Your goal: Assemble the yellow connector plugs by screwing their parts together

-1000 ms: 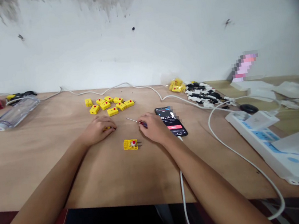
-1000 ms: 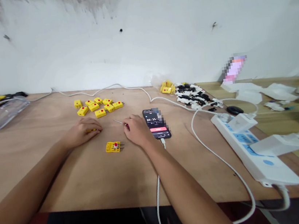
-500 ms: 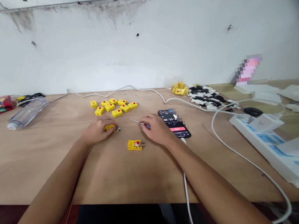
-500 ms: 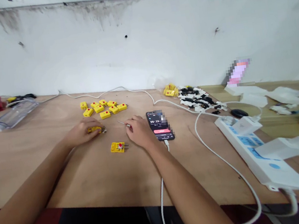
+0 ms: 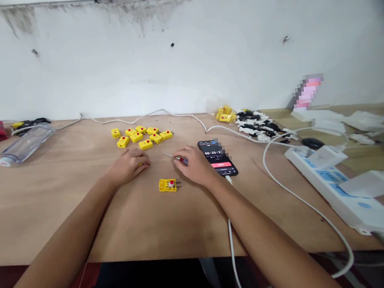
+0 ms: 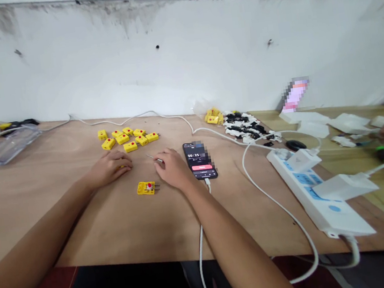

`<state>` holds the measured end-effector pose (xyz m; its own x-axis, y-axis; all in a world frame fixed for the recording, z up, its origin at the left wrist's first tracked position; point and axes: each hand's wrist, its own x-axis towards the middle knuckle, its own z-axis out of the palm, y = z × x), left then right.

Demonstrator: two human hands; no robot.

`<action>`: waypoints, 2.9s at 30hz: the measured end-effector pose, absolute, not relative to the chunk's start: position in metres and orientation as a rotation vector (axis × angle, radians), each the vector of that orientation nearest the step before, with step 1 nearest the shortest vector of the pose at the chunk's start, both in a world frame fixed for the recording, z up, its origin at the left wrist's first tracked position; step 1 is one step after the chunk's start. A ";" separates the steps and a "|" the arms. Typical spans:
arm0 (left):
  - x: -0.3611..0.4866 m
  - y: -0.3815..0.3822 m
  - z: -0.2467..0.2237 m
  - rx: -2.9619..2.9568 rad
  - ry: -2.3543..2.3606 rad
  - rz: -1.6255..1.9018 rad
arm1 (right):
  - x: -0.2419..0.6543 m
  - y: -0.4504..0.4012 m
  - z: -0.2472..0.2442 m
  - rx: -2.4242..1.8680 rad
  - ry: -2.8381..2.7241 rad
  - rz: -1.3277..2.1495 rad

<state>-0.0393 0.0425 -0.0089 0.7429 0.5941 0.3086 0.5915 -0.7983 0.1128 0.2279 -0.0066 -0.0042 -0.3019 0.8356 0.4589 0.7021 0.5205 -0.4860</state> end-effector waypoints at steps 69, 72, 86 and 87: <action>-0.003 0.007 0.001 2.464 0.579 0.584 | 0.239 -0.014 0.008 -1.005 -2.445 0.790; -0.003 0.007 0.000 2.452 0.571 0.585 | 0.239 -0.014 0.007 -0.995 -2.447 0.789; -0.005 0.008 0.001 2.496 0.560 0.559 | 0.238 -0.014 0.008 -1.016 -2.439 0.793; -0.005 0.008 0.001 2.505 0.557 0.557 | 0.238 -0.014 0.008 -1.014 -2.437 0.793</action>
<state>-0.0048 0.0078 0.0015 0.8318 0.4828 0.2740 0.2735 -0.7859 0.5546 0.2380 -0.0140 0.0079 -0.6655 0.7352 0.1285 0.5186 0.5794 -0.6288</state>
